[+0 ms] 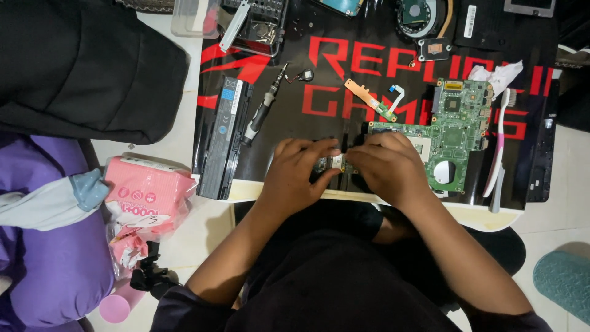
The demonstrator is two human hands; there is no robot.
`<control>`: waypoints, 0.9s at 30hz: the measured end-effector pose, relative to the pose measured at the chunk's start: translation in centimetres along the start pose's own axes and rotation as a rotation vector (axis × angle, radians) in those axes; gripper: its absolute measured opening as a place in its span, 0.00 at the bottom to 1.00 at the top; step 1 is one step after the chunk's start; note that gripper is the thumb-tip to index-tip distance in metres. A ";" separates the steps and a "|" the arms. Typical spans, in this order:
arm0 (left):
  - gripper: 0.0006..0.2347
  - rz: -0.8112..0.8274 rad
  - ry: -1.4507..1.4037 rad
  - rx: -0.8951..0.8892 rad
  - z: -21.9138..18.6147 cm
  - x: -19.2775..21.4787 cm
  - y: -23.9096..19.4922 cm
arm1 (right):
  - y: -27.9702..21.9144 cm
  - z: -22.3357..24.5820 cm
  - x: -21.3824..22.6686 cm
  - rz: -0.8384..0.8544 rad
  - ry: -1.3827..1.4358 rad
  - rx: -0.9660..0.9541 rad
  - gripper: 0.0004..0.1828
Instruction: The person wipes a laptop motherboard with a white cloth, then uses a toothbrush to scrub the same board. They also wipe a small circuit board and handle a ribbon cable, placing items back on the table.
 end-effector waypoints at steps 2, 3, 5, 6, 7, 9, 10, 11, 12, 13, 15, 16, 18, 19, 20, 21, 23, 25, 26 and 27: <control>0.22 0.004 0.012 -0.001 0.0 0.0 0.0 | -0.1 0.1 -0.1 0.013 -0.090 0.045 0.06; 0.22 0.004 0.013 -0.001 0.0 0.0 0.0 | -0.2 0.2 0.0 0.013 -0.089 0.045 0.06; 0.21 0.015 0.017 -0.002 0.1 -0.1 -0.1 | -0.3 0.4 -0.1 0.042 -0.157 0.084 0.05; 0.21 0.015 0.017 -0.002 0.1 -0.1 0.0 | -0.4 0.5 -0.2 0.042 -0.158 0.084 0.05; 0.22 0.015 0.020 0.003 0.1 -0.1 0.0 | -0.4 0.6 -0.2 0.024 -0.180 0.105 0.06; 0.22 0.017 0.023 0.006 0.0 0.0 0.0 | -0.5 0.9 -0.2 0.005 -0.203 0.122 0.06; 0.22 0.021 0.026 0.006 -0.1 0.0 0.0 | -0.5 0.9 -0.2 0.012 -0.221 0.127 0.06; 0.22 0.026 0.029 0.006 -0.1 0.1 0.0 | -0.5 1.0 -0.3 0.018 -0.238 0.131 0.07; 0.22 0.026 0.029 0.005 -0.1 0.2 0.1 | -0.5 1.1 -0.3 0.017 -0.239 0.131 0.07; 0.22 0.039 0.020 0.011 -0.1 0.2 0.1 | -0.5 1.2 -0.4 0.020 -0.270 0.151 0.06; 0.22 0.051 0.011 0.016 -0.1 0.2 0.1 | -0.6 1.4 -0.4 0.023 -0.302 0.171 0.06; 0.22 0.054 0.015 0.025 -0.1 0.1 0.1 | -0.6 1.6 -0.4 0.031 -0.308 0.165 0.06; 0.22 0.058 0.019 0.033 -0.2 0.2 0.2 | -0.7 1.8 -0.2 0.039 -0.314 0.157 0.06; 0.22 0.059 0.043 0.027 -0.3 0.4 0.3 | -0.7 1.9 -0.1 0.043 -0.297 0.134 0.06; 0.22 0.059 0.067 0.020 -0.5 0.5 0.4 | -0.7 1.9 0.0 0.047 -0.280 0.112 0.06; 0.22 0.059 0.066 0.019 -0.5 1.0 0.6 | -0.5 2.0 0.1 0.048 -0.281 0.112 0.06; 0.23 0.052 0.165 0.022 -0.4 2.1 0.9 | -0.3 2.2 0.0 0.058 -0.303 0.123 0.06; 0.21 -0.006 0.260 0.007 0.2 3.5 1.6 | -0.2 2.5 0.0 0.074 -0.321 0.110 0.06; 0.20 -0.069 0.357 -0.009 0.6 4.4 2.1 | -0.1 2.6 0.0 0.089 -0.339 0.101 0.06; 0.20 -0.069 0.358 -0.011 1.2 4.8 2.2 | -0.3 2.6 0.0 0.086 -0.340 0.101 0.06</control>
Point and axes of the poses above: each hand's wrist, its own y-axis towards the middle knuckle, its own x-axis out of the back of the hand, z = x × y, the point moved 2 cm from there along y, towards the middle knuckle, and after that the axes turned 4 degrees about x, right-handed, at the moved point
